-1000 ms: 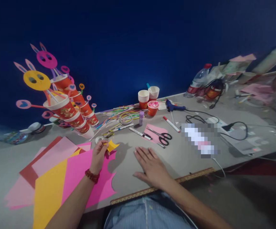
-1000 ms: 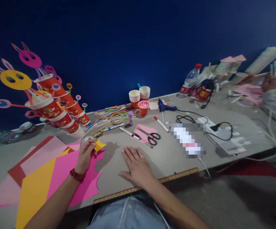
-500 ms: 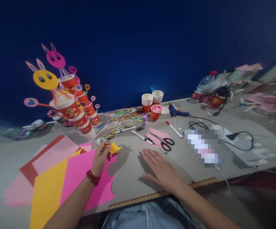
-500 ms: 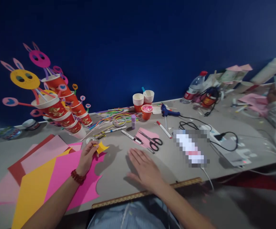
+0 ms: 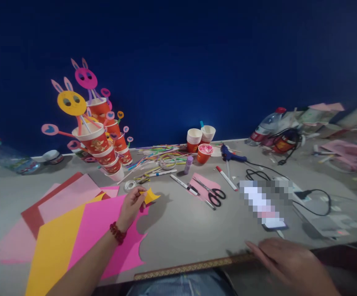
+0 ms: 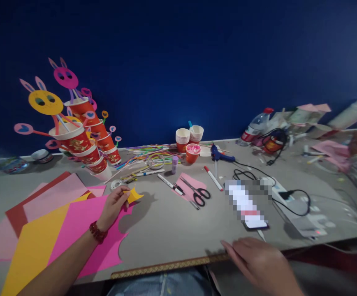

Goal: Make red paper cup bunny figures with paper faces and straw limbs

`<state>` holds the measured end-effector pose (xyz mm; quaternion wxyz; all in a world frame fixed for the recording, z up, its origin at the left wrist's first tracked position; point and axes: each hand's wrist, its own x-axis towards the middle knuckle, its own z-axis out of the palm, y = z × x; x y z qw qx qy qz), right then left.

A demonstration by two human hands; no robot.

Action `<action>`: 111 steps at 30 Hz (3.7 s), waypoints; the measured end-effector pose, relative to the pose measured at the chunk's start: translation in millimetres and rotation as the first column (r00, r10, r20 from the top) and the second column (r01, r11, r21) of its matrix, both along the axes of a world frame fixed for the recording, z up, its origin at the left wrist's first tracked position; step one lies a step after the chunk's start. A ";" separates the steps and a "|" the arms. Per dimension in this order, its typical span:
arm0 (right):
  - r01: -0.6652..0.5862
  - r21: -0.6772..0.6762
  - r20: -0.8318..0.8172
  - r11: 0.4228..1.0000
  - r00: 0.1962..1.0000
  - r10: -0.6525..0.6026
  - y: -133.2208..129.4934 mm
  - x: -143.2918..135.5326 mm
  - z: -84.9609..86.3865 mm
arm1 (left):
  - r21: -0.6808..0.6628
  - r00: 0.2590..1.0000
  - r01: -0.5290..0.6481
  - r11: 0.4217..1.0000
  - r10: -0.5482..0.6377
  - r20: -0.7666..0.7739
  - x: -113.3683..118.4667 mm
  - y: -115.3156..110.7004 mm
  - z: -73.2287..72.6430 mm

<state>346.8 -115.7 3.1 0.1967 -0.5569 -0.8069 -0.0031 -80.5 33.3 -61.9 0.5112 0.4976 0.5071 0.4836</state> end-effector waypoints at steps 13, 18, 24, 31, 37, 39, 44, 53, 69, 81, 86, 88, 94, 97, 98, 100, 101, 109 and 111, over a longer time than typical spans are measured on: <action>-0.304 0.025 -0.190 0.952 0.934 0.303 108.7 -132.1 -11.3 | -0.009 0.992 0.121 0.993 -0.121 -0.045 10.2 -5.0 11.0; -0.357 -0.285 -0.508 0.890 0.843 0.176 132.1 -173.1 -25.6 | 0.013 0.949 0.297 0.955 -0.293 -0.118 27.5 -13.7 21.7; -0.402 -0.348 -0.640 0.847 0.762 0.099 140.7 -180.3 -51.1 | 0.031 0.902 0.282 0.959 -0.254 -0.350 40.5 -13.7 18.7; -0.399 -0.349 -0.680 0.848 0.731 0.064 135.0 -179.4 -57.3 | 0.253 0.731 0.116 0.960 0.090 -0.677 -4.1 17.1 35.1; -0.442 -0.409 -0.654 0.799 0.752 0.081 138.6 -179.1 -61.4 | 0.277 0.427 0.240 0.930 0.155 -0.891 -13.4 54.3 40.2; -0.455 -0.419 -0.663 0.786 0.744 0.077 139.2 -178.2 -62.0 | 0.240 0.341 0.275 0.931 0.138 -0.930 -9.1 61.3 36.7; -0.467 -0.417 -0.690 0.780 0.721 0.064 139.5 -176.1 -61.2 | 0.170 0.192 0.350 0.921 0.107 -0.976 -8.4 68.6 36.0; -0.292 -0.393 -0.456 0.872 0.885 0.091 140.0 -171.9 -47.5 | 0.155 0.136 0.440 0.885 0.105 -0.985 -7.8 71.1 34.6; 0.178 -0.343 0.103 0.922 0.983 -0.152 154.2 -101.2 -24.1 | 0.152 0.163 0.459 0.875 0.085 -0.983 -10.0 69.2 37.5; -0.213 -0.351 -0.326 0.912 0.941 0.095 142.0 -121.9 13.4 | 0.224 0.500 0.616 0.755 -0.155 -0.852 40.4 24.5 69.5; -0.211 -0.285 -0.214 0.935 0.965 0.153 138.1 -125.1 11.8 | 0.250 0.552 0.618 0.745 -0.185 -0.813 45.2 18.4 75.3; -0.208 -0.281 -0.170 0.937 0.972 0.164 136.6 -124.7 9.3 | 0.254 0.556 0.623 0.740 -0.191 -0.809 45.4 16.4 76.2; -0.212 -0.296 -0.183 0.931 0.970 0.163 134.5 -127.5 13.0 | 0.270 0.548 0.664 0.697 -0.209 -0.810 48.9 11.9 84.2; -0.264 -0.281 -0.226 0.923 0.953 0.204 135.4 -127.6 18.5 | 0.242 0.556 0.694 0.678 -0.292 -0.778 49.4 11.0 87.0; -0.282 -0.275 -0.239 0.919 0.946 0.219 135.8 -127.2 20.0 | 0.239 0.574 0.694 0.679 -0.322 -0.753 49.3 10.7 87.0; -0.318 -0.256 -0.274 0.913 0.929 0.247 136.1 -126.5 22.0 | 0.231 0.622 0.679 0.697 -0.380 -0.684 48.7 10.4 85.8; -0.331 -0.245 -0.293 0.911 0.921 0.256 136.0 -126.1 22.6 | 0.225 0.649 0.662 0.715 -0.397 -0.649 48.3 10.3 85.0; -0.381 -0.227 -0.344 0.896 0.892 0.293 128.5 -129.2 19.2 | -0.023 0.601 0.657 0.753 -0.542 -0.587 52.5 -2.1 86.4; -0.376 -0.232 -0.339 0.897 0.896 0.288 125.7 -131.8 14.9 | -0.051 0.609 0.647 0.761 -0.556 -0.566 54.8 -7.0 86.3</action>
